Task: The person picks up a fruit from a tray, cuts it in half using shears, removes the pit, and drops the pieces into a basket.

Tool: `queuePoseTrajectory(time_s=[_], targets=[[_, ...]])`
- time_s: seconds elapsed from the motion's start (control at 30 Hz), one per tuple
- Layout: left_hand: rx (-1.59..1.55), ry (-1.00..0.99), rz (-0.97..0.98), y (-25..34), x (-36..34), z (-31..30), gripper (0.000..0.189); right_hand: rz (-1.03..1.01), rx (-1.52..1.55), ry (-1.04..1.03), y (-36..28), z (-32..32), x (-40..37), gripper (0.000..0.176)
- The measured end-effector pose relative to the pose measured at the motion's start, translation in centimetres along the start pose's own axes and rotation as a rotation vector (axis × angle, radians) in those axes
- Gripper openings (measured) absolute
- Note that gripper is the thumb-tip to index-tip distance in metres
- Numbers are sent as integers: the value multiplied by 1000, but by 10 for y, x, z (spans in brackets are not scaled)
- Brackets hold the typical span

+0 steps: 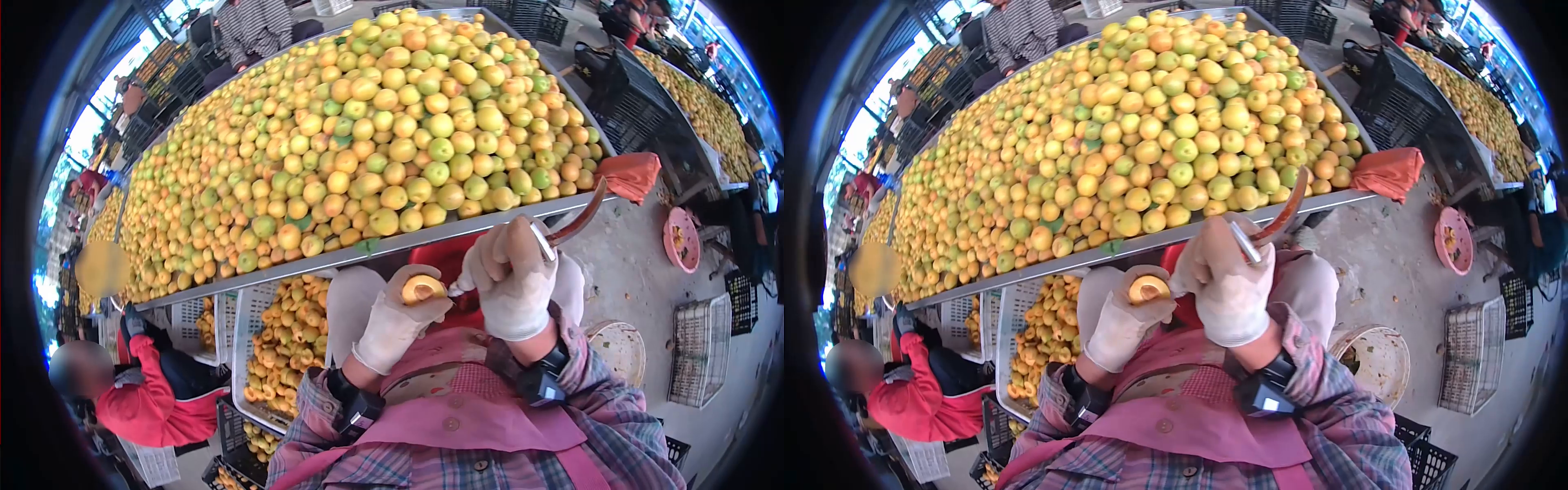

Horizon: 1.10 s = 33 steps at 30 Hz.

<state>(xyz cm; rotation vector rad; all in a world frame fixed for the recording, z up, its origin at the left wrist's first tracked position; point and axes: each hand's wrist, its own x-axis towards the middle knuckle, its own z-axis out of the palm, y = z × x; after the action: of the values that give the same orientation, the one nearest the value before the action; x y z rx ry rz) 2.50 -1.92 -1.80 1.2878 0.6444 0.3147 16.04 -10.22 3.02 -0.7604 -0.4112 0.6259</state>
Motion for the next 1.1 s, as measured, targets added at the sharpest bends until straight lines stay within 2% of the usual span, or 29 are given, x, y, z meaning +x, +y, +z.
queuePoseTrajectory(time_s=[0.1,0.2,0.27,0.33,0.4,0.47,0.5,0.53,0.57,0.6,0.63,0.67,0.73,0.87,0.93,0.97,1.0,1.07,1.1], targets=[[56,14,5,4,2,15,36,-20,52,15,0,3,-1,31],[87,13,-40,12,0,22,35,-72,-18,-64,9,-4,-7,36],[36,28,-27,5,1,24,34,-78,96,-96,20,-16,-11,32],[-15,38,-11,3,1,27,33,-38,23,-23,24,-21,-17,30],[201,123,85,4,-1,29,33,-173,-350,-147,14,-13,-20,26],[257,154,165,-6,0,30,34,-129,-338,-204,8,-14,-16,24],[315,182,243,-11,1,30,34,-182,-466,-262,9,-16,-15,24],[313,185,244,-12,1,30,34,-236,-593,-321,11,-18,-14,23],[370,196,249,-13,2,30,35,-236,-593,-323,16,-27,-13,23],[426,206,253,-14,1,30,36,-212,-766,-348,25,-38,-11,7],[424,207,251,-13,0,30,36,-187,-939,-372,30,-45,-11,12],[449,203,220,-10,0,31,36,-139,-454,-298,19,-23,-6,25],[473,198,185,-12,-2,31,37,24,-204,-147,23,-21,-6,26],[469,154,203,-20,1,28,37,158,-68,-84,30,-32,-4,30],[481,133,197,-19,1,28,37,66,-357,-272,26,-38,2,34],[455,88,196,-16,1,28,38,-154,-482,-331,32,-36,4,39],[429,43,194,-14,1,27,38,-154,-482,-327,29,-37,5,39],[397,-15,193,-10,3,26,37,279,141,-401,17,-36,10,31],[362,-71,194,-9,3,25,37,279,142,-398,18,-36,10,31]])
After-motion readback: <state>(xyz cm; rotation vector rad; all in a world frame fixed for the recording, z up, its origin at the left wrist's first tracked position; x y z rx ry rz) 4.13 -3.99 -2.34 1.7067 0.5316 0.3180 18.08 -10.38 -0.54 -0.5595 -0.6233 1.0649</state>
